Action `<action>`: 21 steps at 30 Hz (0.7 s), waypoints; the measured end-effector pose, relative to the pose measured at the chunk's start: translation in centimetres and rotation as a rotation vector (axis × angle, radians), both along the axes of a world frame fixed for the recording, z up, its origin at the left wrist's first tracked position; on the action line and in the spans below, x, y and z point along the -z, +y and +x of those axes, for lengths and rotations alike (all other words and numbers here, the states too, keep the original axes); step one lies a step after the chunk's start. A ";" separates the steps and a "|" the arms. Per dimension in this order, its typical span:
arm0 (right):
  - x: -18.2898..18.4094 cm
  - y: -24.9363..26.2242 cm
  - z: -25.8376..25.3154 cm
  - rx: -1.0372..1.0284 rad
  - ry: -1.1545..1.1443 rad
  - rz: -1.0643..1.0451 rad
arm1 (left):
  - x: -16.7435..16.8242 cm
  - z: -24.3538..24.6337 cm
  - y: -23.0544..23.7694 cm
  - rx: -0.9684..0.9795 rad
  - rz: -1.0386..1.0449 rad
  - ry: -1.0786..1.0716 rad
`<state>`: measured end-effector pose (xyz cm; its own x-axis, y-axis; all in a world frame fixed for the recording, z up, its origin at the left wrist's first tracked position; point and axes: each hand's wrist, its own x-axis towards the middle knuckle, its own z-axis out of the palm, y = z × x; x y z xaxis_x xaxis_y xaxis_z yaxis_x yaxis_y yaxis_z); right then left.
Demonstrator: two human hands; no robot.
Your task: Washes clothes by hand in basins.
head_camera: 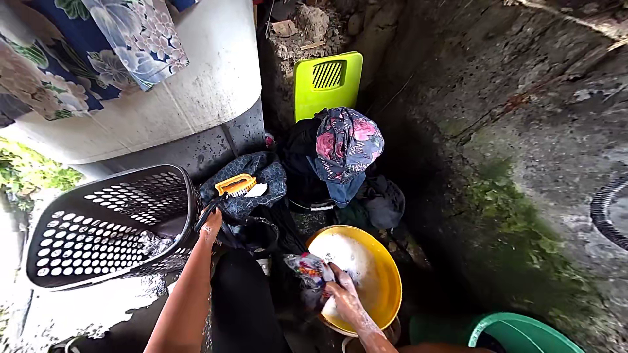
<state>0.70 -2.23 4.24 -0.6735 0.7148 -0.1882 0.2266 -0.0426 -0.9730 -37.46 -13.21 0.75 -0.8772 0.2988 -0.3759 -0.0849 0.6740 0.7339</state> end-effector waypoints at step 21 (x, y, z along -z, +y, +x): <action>-6.0 9.7 5.6 -0.523 -0.625 0.542 | -3.1 2.6 0.5 -0.052 0.192 -0.192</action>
<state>6.26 7.43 10.21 -0.8206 0.4496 -0.3529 0.5713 0.6275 -0.5291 -34.89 -12.70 3.86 -0.8113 0.3375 -0.4774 -0.2654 0.5151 0.8150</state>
